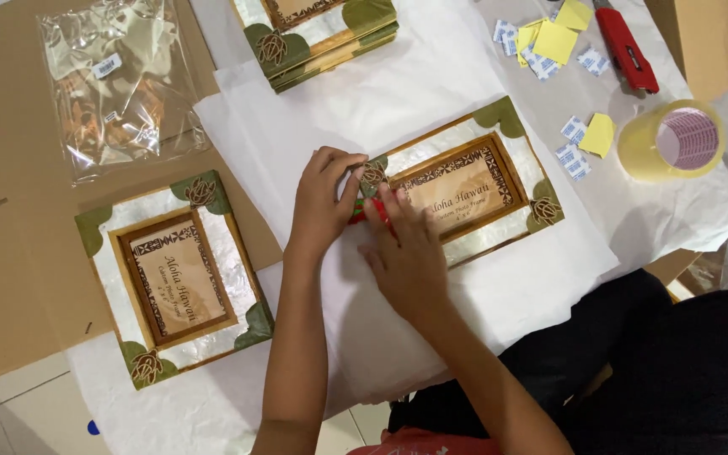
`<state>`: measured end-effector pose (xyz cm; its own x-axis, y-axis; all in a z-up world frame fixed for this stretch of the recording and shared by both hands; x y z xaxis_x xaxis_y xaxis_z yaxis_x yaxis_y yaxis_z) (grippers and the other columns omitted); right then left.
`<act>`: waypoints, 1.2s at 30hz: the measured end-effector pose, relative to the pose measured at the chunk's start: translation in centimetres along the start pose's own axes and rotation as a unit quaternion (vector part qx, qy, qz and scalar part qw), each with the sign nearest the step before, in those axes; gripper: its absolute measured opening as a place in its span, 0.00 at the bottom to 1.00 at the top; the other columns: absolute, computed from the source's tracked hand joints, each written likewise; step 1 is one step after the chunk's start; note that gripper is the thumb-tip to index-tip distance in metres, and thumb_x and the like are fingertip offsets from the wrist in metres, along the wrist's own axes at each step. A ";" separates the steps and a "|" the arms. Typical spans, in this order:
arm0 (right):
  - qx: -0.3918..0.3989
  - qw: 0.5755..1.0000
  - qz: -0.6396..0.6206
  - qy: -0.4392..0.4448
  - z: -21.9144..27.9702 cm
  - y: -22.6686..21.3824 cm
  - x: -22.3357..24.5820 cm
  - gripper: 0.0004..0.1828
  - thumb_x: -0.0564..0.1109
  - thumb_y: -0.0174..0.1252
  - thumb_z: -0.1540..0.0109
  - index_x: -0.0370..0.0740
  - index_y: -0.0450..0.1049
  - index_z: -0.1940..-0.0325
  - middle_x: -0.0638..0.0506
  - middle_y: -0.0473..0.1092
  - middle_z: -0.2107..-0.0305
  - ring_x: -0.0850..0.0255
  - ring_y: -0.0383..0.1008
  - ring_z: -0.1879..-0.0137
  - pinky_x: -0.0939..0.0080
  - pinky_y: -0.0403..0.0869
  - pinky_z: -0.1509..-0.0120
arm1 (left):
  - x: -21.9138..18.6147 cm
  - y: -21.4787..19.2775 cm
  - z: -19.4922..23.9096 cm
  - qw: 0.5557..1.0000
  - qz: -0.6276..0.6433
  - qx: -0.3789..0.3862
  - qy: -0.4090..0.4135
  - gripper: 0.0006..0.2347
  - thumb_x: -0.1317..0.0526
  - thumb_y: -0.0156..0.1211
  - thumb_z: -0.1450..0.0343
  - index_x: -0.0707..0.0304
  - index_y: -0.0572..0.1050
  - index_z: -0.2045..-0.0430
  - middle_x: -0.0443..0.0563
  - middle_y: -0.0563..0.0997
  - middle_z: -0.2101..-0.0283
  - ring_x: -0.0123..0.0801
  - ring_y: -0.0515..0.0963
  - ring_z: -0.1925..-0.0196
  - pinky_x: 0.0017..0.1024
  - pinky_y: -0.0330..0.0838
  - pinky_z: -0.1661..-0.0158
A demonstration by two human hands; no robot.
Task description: Wiping the front and back surfaces of decorative picture frames with a cloth to clean them before packaging.
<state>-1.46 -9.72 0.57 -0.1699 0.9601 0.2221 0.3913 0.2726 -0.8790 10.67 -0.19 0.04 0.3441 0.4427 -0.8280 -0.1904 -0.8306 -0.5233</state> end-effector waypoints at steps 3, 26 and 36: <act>0.042 0.999 0.027 0.008 0.5 0.3 0.0 0.29 0.63 0.40 0.28 0.55 0.62 0.24 0.52 0.58 0.26 0.53 0.60 0.24 0.44 0.54 0.23 | 0.5 0.3 0.1 1.000 -0.014 0.001 0.009 0.07 0.65 0.57 0.24 0.60 0.80 0.56 0.51 0.76 0.61 0.49 0.81 0.50 0.59 0.54 0.32; 0.187 0.977 0.011 0.098 -0.6 1.8 -1.0 0.39 0.67 0.43 0.31 0.45 0.53 0.21 0.48 0.48 0.23 0.54 0.52 0.21 0.38 0.40 0.18 | -1.6 -0.4 -0.3 1.000 -0.028 -0.002 0.013 0.09 0.55 0.61 0.26 0.60 0.81 0.60 0.52 0.76 0.63 0.50 0.81 0.54 0.60 0.58 0.34; 0.056 0.997 0.002 0.059 -4.0 -4.6 -1.7 0.33 0.59 0.47 0.29 0.43 0.60 0.23 0.44 0.53 0.25 0.51 0.60 0.24 0.32 0.54 0.23 | -0.8 -0.2 -0.2 1.000 -0.005 0.016 -0.004 0.08 0.61 0.60 0.26 0.61 0.80 0.58 0.51 0.76 0.62 0.48 0.80 0.51 0.62 0.53 0.32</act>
<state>0.61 -12.37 5.88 -0.0592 0.9635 0.2612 0.2880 0.2670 -0.9197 10.59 -0.48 0.85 0.3395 0.4541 -0.8237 -0.2157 -0.8148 -0.5381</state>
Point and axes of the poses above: each hand's wrist, its own z-axis away from the middle knuckle, its own y-axis out of the palm, x = y × z, the point moved 10 cm from there along -z, towards the middle knuckle
